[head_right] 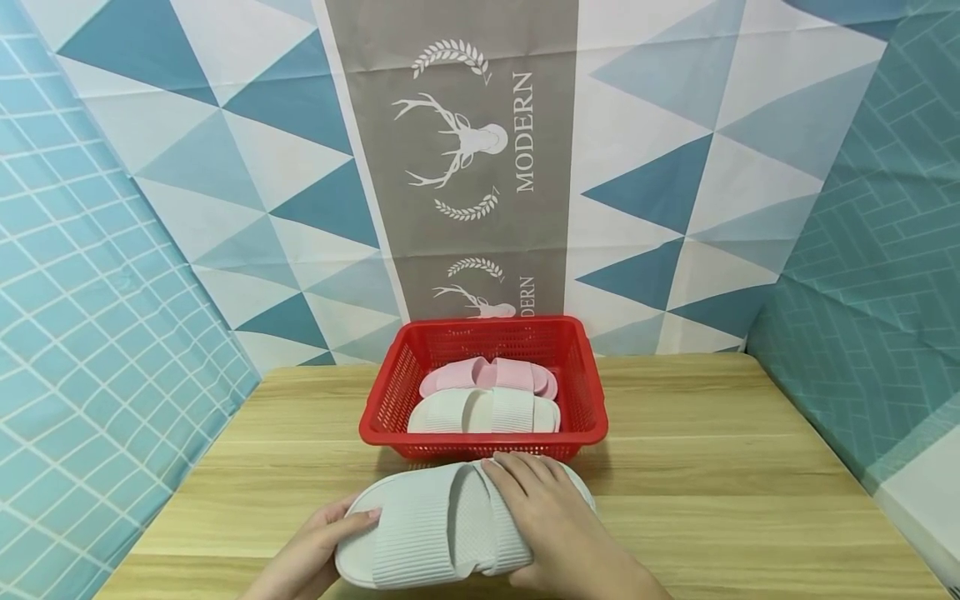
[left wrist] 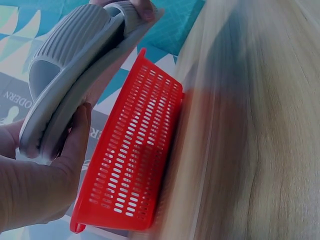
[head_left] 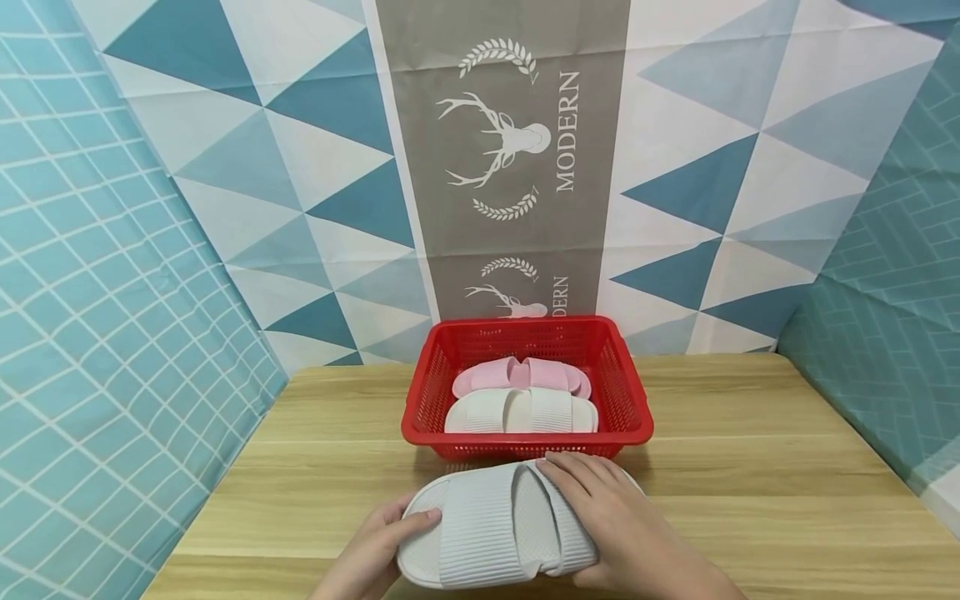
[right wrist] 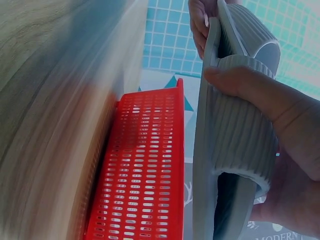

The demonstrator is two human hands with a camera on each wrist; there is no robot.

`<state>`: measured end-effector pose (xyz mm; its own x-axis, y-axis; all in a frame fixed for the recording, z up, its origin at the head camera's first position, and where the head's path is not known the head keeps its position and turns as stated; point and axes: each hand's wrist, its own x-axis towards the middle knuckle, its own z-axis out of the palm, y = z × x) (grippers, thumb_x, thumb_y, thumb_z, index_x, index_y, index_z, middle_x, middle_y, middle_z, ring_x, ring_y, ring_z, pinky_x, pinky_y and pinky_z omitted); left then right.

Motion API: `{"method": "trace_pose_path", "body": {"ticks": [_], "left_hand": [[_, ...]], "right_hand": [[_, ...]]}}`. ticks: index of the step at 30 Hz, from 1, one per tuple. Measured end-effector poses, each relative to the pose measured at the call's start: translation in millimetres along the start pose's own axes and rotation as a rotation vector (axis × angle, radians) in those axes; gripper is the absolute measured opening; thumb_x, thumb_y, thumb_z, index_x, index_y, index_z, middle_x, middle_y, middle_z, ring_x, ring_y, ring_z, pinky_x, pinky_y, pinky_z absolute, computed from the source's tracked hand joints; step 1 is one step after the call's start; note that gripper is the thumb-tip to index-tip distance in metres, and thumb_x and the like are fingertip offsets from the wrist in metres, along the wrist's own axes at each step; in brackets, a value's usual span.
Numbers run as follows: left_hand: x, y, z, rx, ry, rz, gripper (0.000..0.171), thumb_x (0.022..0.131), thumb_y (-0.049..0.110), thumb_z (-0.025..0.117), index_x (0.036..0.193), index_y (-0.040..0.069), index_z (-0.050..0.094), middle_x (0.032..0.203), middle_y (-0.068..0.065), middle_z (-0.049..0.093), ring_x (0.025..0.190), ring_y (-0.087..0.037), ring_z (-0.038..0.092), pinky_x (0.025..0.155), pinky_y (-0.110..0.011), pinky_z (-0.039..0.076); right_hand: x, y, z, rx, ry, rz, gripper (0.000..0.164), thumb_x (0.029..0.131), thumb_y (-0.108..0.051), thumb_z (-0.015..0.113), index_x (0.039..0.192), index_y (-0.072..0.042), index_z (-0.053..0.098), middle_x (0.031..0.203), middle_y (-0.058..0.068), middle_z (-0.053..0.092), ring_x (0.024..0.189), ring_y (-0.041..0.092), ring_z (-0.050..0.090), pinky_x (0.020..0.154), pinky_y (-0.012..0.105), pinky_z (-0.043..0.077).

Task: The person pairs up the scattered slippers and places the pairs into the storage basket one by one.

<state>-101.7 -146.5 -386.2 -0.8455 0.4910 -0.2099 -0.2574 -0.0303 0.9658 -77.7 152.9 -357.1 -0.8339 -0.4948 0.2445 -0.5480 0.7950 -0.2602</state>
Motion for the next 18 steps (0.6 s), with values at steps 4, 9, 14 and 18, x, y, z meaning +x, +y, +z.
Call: {"method": "trace_pose_path", "body": {"ticks": [4, 9, 14, 18], "left_hand": [[0.4, 1.0, 0.7, -0.008, 0.009, -0.013, 0.059, 0.097, 0.019, 0.050, 0.141, -0.014, 0.029, 0.096, 0.009, 0.070, 0.088, -0.004, 0.067, 0.078, -0.022, 0.057], [0.7, 2.3, 0.3, -0.016, 0.001, -0.015, 0.057, 0.098, 0.019, 0.049, 0.141, -0.014, 0.030, 0.097, 0.009, 0.070, 0.089, -0.004, 0.067, 0.079, -0.022, 0.057], [-1.4, 1.9, -1.8, -0.010, 0.010, -0.010, 0.059, 0.098, 0.018, 0.050, 0.143, -0.012, 0.028, 0.099, 0.009, 0.069, 0.091, -0.005, 0.066, 0.080, -0.024, 0.056], [-3.5, 1.6, -4.5, -0.007, 0.026, -0.029, 0.061, 0.097, 0.019, 0.052, 0.145, -0.009, 0.026, 0.100, 0.008, 0.069, 0.090, -0.007, 0.067, 0.078, -0.024, 0.057]], "right_hand": [[-2.7, 3.1, -3.0, 0.086, -0.068, 0.034, 0.107, 0.057, -0.054, 0.085, 0.148, -0.028, 0.034, 0.146, -0.009, 0.043, 0.132, 0.018, 0.040, 0.101, 0.050, 0.050], [-7.4, 12.2, -7.1, 0.157, -0.068, 0.058, 0.107, 0.057, -0.069, 0.075, 0.148, -0.034, 0.031, 0.147, -0.012, 0.041, 0.132, 0.016, 0.040, 0.094, 0.047, 0.054], [-12.7, 25.1, -9.8, 0.188, 0.021, 0.058, 0.101, 0.060, -0.071, 0.073, 0.146, -0.032, 0.036, 0.144, -0.008, 0.046, 0.130, 0.016, 0.044, 0.088, 0.038, 0.058], [-16.0, 32.6, -13.2, 0.260, 0.022, 0.117, 0.091, 0.068, -0.065, 0.071, 0.146, -0.033, 0.036, 0.143, -0.006, 0.046, 0.129, 0.020, 0.046, 0.082, 0.034, 0.060]]}}
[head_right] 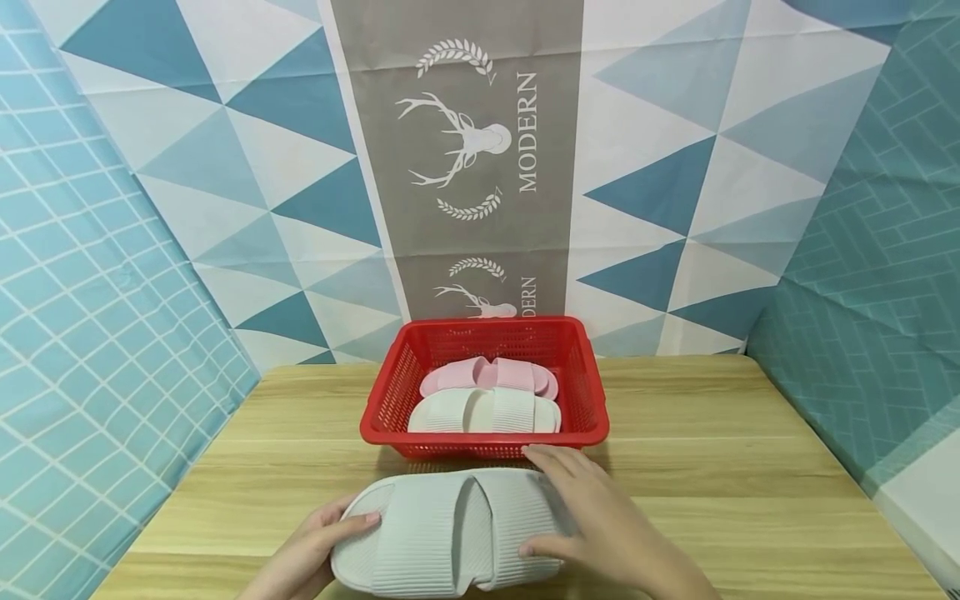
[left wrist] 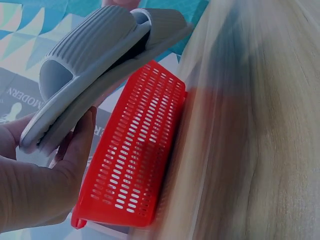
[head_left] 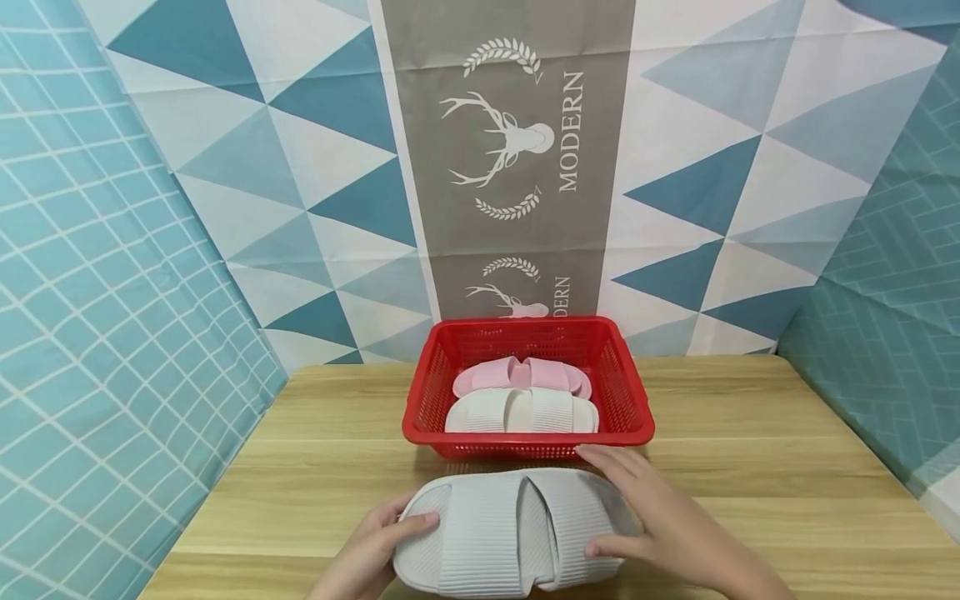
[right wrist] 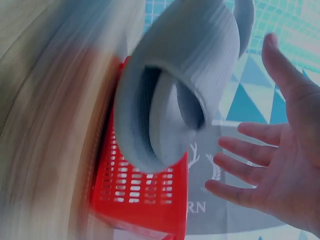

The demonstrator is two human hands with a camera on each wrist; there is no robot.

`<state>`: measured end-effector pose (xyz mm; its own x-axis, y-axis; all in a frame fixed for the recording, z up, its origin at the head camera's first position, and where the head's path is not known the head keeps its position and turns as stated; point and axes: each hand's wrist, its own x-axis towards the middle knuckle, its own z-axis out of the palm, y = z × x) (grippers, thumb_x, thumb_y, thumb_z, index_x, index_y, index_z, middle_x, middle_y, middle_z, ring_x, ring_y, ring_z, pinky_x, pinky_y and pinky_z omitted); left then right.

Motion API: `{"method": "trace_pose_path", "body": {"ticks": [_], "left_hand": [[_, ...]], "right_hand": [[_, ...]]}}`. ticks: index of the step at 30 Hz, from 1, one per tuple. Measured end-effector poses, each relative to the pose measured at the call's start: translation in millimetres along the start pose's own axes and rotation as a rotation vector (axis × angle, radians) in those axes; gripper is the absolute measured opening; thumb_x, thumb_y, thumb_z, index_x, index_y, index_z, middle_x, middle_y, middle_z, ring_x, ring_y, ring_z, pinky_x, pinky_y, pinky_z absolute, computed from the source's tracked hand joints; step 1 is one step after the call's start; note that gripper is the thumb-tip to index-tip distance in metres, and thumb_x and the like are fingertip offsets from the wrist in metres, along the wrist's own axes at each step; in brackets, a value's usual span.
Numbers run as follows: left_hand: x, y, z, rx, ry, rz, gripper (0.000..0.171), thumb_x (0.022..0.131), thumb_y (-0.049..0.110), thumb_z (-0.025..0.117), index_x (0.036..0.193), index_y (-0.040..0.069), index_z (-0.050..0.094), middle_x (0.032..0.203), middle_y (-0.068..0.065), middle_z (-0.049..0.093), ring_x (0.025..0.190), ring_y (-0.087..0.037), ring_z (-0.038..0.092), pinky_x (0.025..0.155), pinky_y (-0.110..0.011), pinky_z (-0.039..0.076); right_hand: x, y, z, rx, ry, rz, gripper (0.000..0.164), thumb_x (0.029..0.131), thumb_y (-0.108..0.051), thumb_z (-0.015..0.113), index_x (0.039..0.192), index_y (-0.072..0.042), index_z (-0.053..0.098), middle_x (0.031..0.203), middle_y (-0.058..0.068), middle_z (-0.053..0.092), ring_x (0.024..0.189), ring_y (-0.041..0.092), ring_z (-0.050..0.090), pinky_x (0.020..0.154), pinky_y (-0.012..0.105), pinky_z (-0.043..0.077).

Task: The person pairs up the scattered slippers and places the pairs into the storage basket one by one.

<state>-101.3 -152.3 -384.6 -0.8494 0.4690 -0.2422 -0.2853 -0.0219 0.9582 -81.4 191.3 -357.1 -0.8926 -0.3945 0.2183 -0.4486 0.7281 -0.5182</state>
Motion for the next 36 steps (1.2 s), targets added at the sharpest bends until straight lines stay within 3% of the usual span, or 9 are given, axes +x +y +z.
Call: {"method": "trace_pose_path", "body": {"ticks": [5, 9, 14, 18, 27, 36], "left_hand": [[-2.4, 2.3, -1.4, 0.005, 0.007, -0.025, 0.060, 0.098, 0.022, 0.051, 0.145, -0.007, 0.028, 0.099, 0.007, 0.069, 0.088, -0.008, 0.068, 0.077, -0.025, 0.058], [-4.7, 5.0, -1.9, 0.008, 0.021, -0.037, 0.060, 0.098, 0.023, 0.051, 0.145, -0.007, 0.030, 0.098, 0.008, 0.069, 0.087, -0.008, 0.068, 0.076, -0.024, 0.058], [-7.4, 5.3, -3.9, 0.006, 0.024, -0.034, 0.062, 0.098, 0.024, 0.050, 0.145, -0.008, 0.027, 0.097, 0.008, 0.070, 0.087, -0.007, 0.068, 0.076, -0.024, 0.058], [-9.2, 5.1, -5.9, -0.004, 0.016, -0.030, 0.063, 0.098, 0.023, 0.050, 0.145, -0.009, 0.026, 0.097, 0.009, 0.070, 0.087, -0.007, 0.068, 0.076, -0.024, 0.058], [-10.2, 6.3, -11.8, -0.001, 0.029, 0.003, 0.063, 0.097, 0.022, 0.050, 0.146, -0.010, 0.025, 0.095, 0.010, 0.070, 0.086, -0.005, 0.068, 0.075, -0.024, 0.058], [-9.7, 3.6, -16.8, -0.046, -0.018, 0.020, 0.058, 0.098, 0.020, 0.047, 0.147, -0.006, 0.027, 0.097, 0.010, 0.071, 0.088, -0.006, 0.069, 0.077, -0.025, 0.058]], "right_hand": [[-0.9, 9.9, -1.4, 0.090, -0.007, 0.062, 0.079, 0.079, -0.057, 0.068, 0.145, -0.026, 0.038, 0.144, 0.002, 0.047, 0.128, 0.029, 0.048, 0.080, 0.037, 0.060], [-1.5, 17.4, 0.9, 0.234, -0.041, 0.136, 0.070, 0.084, -0.046, 0.067, 0.144, -0.021, 0.040, 0.144, 0.011, 0.047, 0.124, 0.035, 0.051, 0.076, 0.034, 0.061], [0.3, 24.7, 4.8, 0.367, -0.094, 0.186, 0.063, 0.091, -0.038, 0.062, 0.143, -0.010, 0.042, 0.139, 0.017, 0.050, 0.109, 0.024, 0.059, 0.076, 0.022, 0.058], [1.7, 29.0, 6.5, 0.439, -0.120, 0.205, 0.058, 0.093, -0.033, 0.059, 0.142, -0.006, 0.043, 0.134, 0.017, 0.053, 0.106, 0.020, 0.057, 0.077, 0.018, 0.054], [4.7, 33.2, 8.0, 0.505, -0.145, 0.273, 0.047, 0.096, -0.032, 0.055, 0.135, -0.006, 0.051, 0.131, 0.017, 0.055, 0.110, 0.027, 0.057, 0.081, 0.031, 0.059], [4.8, 38.7, 9.1, 0.714, -0.217, 0.360, 0.055, 0.098, -0.031, 0.051, 0.139, 0.005, 0.042, 0.120, 0.013, 0.061, 0.099, 0.019, 0.059, 0.081, 0.034, 0.058]]}}
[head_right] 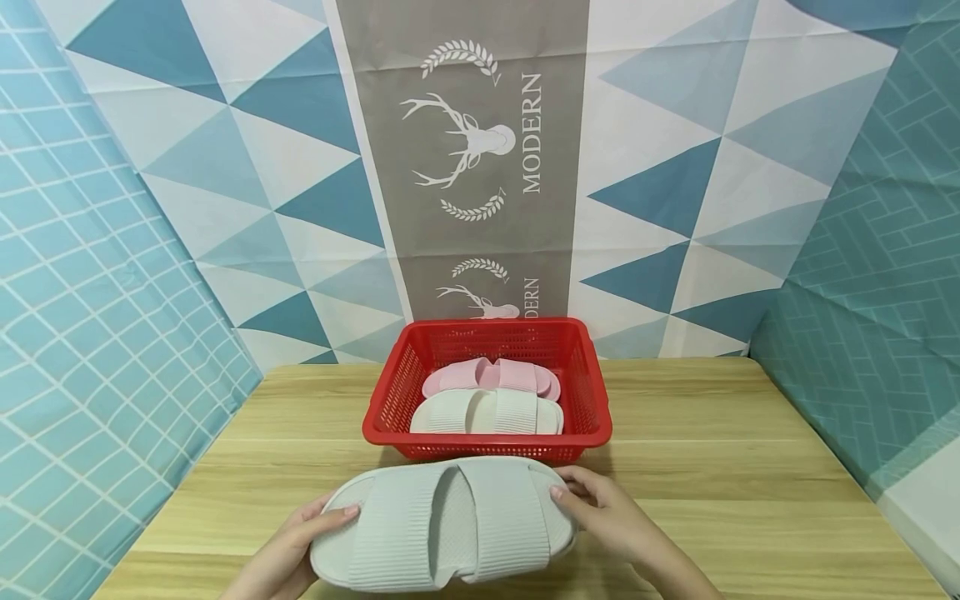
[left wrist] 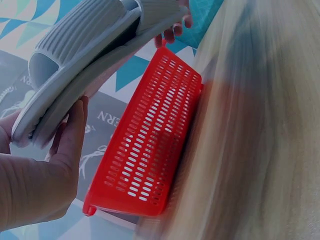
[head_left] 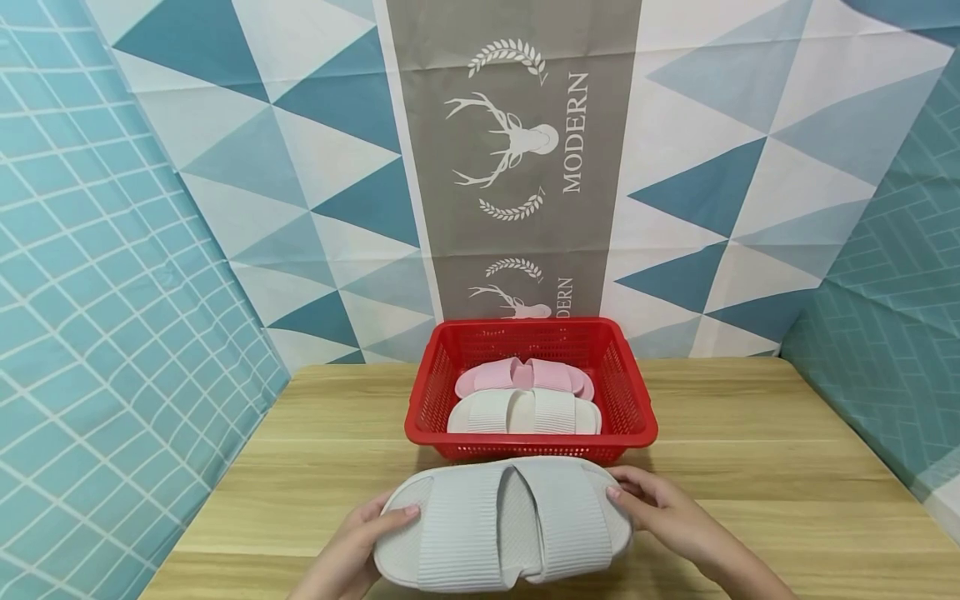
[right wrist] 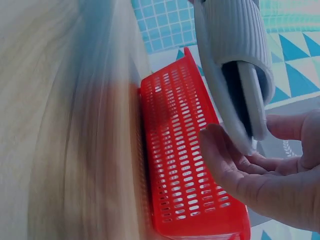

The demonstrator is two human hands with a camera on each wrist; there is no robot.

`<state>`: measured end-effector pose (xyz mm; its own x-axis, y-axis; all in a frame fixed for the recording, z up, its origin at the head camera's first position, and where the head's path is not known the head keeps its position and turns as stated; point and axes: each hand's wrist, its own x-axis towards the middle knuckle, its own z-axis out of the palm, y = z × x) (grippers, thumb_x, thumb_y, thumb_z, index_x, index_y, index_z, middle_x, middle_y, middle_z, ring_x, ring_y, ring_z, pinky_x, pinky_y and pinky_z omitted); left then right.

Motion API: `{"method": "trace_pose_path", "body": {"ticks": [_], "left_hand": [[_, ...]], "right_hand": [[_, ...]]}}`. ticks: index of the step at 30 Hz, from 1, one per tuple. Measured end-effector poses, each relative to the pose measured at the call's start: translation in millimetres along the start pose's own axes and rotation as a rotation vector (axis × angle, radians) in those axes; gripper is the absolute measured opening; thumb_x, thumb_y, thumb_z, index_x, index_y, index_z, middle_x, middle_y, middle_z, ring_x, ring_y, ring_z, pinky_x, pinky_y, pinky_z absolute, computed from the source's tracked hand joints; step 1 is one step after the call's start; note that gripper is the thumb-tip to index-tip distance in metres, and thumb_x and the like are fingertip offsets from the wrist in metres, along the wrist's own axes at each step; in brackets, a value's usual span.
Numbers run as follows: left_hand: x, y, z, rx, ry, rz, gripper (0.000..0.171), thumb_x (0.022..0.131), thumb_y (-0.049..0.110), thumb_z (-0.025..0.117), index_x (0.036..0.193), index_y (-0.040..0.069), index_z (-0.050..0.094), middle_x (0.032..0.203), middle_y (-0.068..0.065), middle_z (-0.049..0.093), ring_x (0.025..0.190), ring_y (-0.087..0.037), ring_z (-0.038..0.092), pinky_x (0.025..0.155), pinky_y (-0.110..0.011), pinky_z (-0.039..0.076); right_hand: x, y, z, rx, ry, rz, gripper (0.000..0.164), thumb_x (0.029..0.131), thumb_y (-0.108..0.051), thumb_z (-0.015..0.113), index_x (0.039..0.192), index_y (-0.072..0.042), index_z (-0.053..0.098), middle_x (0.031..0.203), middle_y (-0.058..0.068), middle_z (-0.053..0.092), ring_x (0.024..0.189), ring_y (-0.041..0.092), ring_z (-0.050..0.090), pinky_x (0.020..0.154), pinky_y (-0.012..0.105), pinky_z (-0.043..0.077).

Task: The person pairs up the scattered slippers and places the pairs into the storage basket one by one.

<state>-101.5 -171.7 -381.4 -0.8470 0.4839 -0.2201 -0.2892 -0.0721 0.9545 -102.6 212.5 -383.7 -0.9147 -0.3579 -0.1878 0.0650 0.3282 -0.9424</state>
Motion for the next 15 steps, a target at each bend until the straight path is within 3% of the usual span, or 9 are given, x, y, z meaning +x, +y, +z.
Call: {"method": "trace_pose_path", "body": {"ticks": [6, 11, 15], "left_hand": [[-0.3, -2.2, -5.1, -0.042, -0.038, -0.009, 0.043, 0.101, 0.022, 0.042, 0.141, 0.006, 0.041, 0.100, 0.010, 0.071, 0.091, -0.006, 0.068, 0.080, -0.025, 0.057], [0.5, -3.1, -6.8, -0.032, 0.001, -0.015, 0.037, 0.102, 0.025, 0.042, 0.136, 0.011, 0.049, 0.099, 0.010, 0.072, 0.091, -0.006, 0.068, 0.082, -0.025, 0.055], [1.1, -3.3, -6.1, -0.016, 0.044, -0.008, 0.026, 0.101, 0.024, 0.043, 0.122, 0.020, 0.058, 0.095, 0.011, 0.072, 0.088, -0.005, 0.067, 0.081, -0.024, 0.054]], "right_hand": [[2.1, 3.2, -3.1, 0.154, -0.091, 0.018, 0.060, 0.100, -0.029, 0.047, 0.143, 0.010, 0.030, 0.120, 0.007, 0.062, 0.102, 0.016, 0.062, 0.088, 0.033, 0.056], [3.6, 6.5, -4.9, 0.267, -0.147, 0.019, 0.061, 0.101, -0.026, 0.047, 0.144, 0.012, 0.026, 0.117, 0.001, 0.062, 0.101, 0.013, 0.062, 0.087, 0.026, 0.055], [5.5, 8.2, -5.2, 0.312, -0.183, 0.003, 0.059, 0.101, -0.024, 0.047, 0.143, 0.013, 0.028, 0.114, -0.002, 0.064, 0.099, 0.012, 0.063, 0.086, 0.025, 0.056]]}}
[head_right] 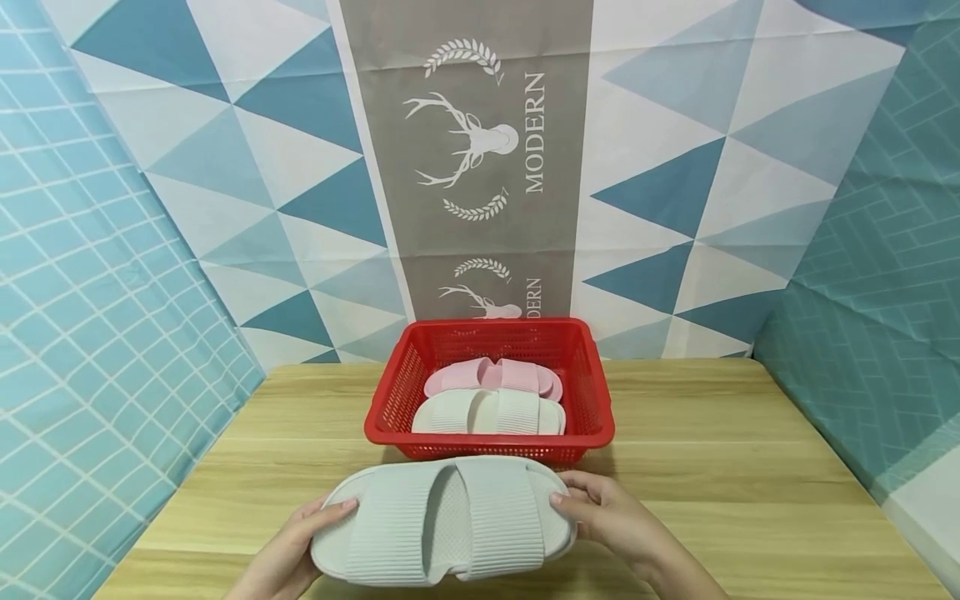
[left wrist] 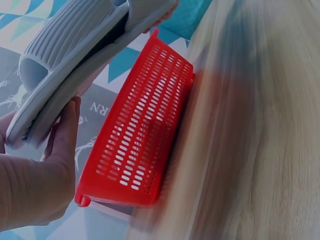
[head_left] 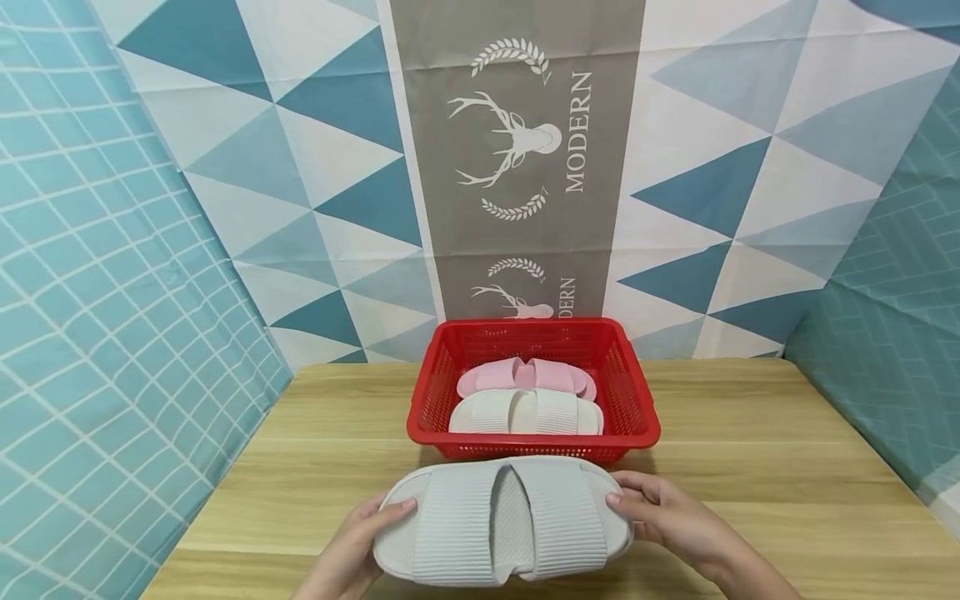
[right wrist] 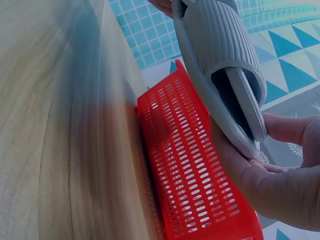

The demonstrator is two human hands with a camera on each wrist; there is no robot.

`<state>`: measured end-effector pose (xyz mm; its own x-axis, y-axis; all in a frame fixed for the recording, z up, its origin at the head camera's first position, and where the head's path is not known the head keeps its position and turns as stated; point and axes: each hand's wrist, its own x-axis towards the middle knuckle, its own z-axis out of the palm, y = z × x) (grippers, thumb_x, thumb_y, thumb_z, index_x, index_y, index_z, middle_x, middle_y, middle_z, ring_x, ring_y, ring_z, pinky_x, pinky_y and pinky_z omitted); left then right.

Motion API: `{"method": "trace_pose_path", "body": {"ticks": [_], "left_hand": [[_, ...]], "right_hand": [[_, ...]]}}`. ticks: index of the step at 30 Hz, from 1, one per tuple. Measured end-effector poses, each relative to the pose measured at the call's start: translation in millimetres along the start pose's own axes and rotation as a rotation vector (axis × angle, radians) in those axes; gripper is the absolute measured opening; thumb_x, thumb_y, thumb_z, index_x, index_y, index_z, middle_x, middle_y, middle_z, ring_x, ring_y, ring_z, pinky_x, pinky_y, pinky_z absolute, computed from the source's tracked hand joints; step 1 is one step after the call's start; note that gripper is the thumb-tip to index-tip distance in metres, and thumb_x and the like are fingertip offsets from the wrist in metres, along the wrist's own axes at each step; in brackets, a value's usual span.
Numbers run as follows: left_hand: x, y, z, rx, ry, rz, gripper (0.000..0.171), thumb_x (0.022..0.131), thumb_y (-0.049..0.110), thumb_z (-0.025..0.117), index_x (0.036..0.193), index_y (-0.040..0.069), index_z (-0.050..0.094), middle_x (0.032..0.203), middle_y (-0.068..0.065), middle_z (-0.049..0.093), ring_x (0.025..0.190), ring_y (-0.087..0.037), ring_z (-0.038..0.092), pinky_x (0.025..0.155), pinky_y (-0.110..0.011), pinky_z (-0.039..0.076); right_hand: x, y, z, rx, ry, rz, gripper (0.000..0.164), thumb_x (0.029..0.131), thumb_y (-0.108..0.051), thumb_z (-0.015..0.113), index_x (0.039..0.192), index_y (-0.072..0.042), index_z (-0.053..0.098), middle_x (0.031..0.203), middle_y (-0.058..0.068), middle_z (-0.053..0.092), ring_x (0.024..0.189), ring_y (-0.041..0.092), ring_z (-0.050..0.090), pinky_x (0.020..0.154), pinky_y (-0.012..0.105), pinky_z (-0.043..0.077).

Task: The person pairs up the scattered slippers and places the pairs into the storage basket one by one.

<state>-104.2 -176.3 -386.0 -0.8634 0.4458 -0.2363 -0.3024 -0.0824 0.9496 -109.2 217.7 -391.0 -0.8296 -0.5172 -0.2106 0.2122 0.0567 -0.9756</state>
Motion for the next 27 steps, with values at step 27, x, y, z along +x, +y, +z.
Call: {"method": "trace_pose_path", "body": {"ticks": [27], "left_hand": [[15.6, 30.3, -27.3, 0.267, 0.237, 0.072, 0.057, 0.099, 0.029, 0.052, 0.138, -0.010, 0.041, 0.126, -0.008, 0.066, 0.101, -0.003, 0.067, 0.090, -0.020, 0.054]], "right_hand": [[-3.5, -6.3, -8.4, 0.027, -0.004, -0.087, 0.050, 0.100, -0.017, 0.047, 0.139, 0.011, 0.034, 0.108, -0.010, 0.067, 0.097, 0.007, 0.066, 0.084, 0.025, 0.056]]}}
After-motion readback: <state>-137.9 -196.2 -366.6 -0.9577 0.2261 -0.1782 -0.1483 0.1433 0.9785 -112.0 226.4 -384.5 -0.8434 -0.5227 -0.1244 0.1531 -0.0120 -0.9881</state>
